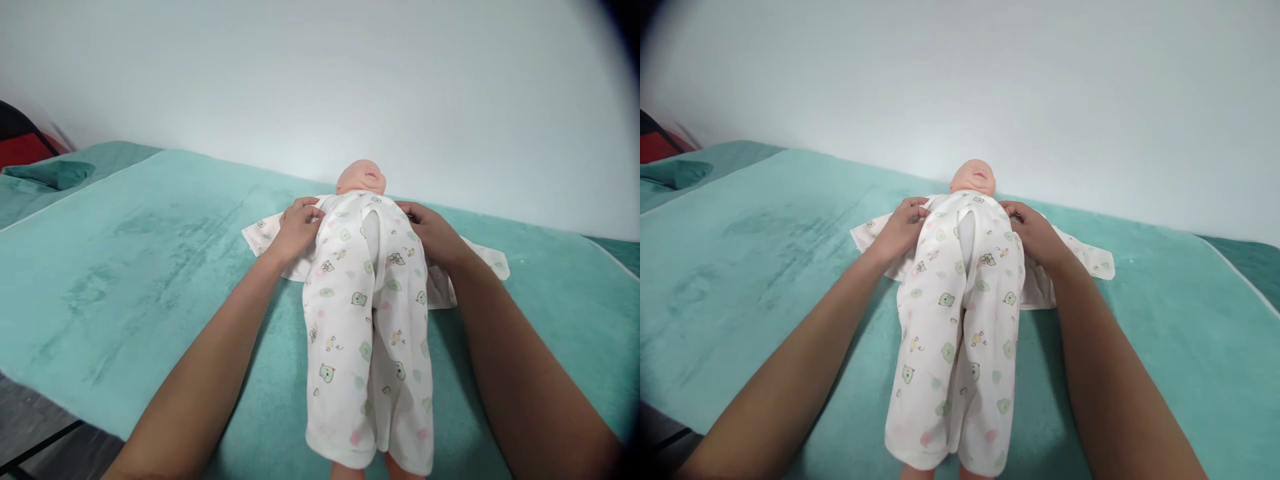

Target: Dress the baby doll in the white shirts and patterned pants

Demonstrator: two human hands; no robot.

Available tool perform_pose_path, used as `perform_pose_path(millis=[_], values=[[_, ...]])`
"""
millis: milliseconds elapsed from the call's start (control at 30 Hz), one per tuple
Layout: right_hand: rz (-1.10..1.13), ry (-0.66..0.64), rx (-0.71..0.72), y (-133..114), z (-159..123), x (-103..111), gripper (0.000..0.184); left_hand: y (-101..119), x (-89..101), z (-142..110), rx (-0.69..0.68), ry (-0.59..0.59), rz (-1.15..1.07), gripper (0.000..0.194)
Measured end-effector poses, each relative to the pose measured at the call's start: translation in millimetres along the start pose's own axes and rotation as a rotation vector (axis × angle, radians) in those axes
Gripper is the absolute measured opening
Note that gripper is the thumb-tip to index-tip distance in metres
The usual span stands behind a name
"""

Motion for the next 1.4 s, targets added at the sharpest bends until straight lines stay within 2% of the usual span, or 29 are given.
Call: perform_pose_path(millis=[100, 167, 300, 433, 600, 667, 733, 800, 867, 933, 1000, 1067, 1167, 1267, 1400], values=[[0.047, -0.017, -0.013, 8, 2, -3, 0.009, -1, 1.8, 0, 0.004, 0.016, -0.004, 0.01], [0.033, 0.056, 0.006, 11, 4, 3, 0.012, -2, 4.7, 0, 0.003, 0.069, -0.016, 0.01], [-0.155, 0.194, 0.015, 10, 8, 13, 0.012, -7, 7.2, -2, 0.042, 0.165, -0.038, 0.013], [-0.279, 0.268, 0.018, 6, 11, 15, 0.014, -6, 8.5, -2, 0.055, 0.232, 0.071, 0.013], [-0.057, 0.275, 0.056, 3, 6, 12, 0.007, 0, 8.7, -2, -0.018, 0.277, 0.147, 0.008], [0.007, 0.295, 0.102, -14, -2, 13, 0.014, 3, 10.5, -5, -0.054, 0.297, 0.125, 0.013], [-0.042, 0.282, 0.187, -44, -14, 9, 0.015, 9, 15.9, -12, -0.08, 0.331, 0.062, 0.016], [-0.172, 0.15, 0.288, -81, -26, -12, 0.011, 16, 24.5, -21, -0.096, 0.371, -0.022, 0.01], [-0.3, -0.068, 0.359, -109, -39, -44, 0.007, 27, 27.4, -29, -0.126, 0.325, -0.071, 0.013], [-0.4, -0.21, 0.388, -122, -50, -66, 0.006, 38, 19.7, -35, -0.157, 0.163, -0.06, 0.027], [-0.466, -0.256, 0.376, -125, -56, -73, 0.008, 45, 8.1, -41, -0.176, -0.026, -0.034, 0.033], [-0.502, -0.284, 0.342, -121, -57, -74, 0.015, 49, 3.5, -46, -0.197, -0.123, -0.025, 0.032], [-0.53, -0.313, 0.321, -117, -57, -75, 0.025, 53, 3.6, -48, -0.235, -0.148, -0.035, 0.029], [-0.503, -0.253, 0.273, -117, -55, -72, 0.023, 51, 2.7, -47, -0.237, -0.135, -0.03, 0.027], [-0.272, -0.217, 0.033, -108, -57, -70, 0.032, 47, 2.4, -45, -0.222, -0.103, -0.057, 0.022]])
Point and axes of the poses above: each hand's wrist, its own z-axis towards the middle knuckle, its own x-axis out of the back of the hand, y = z × x, the point moved 10 cm from there along z, towards the middle knuckle, and after that the axes turned 8 degrees about z, right-handed, at the moved point
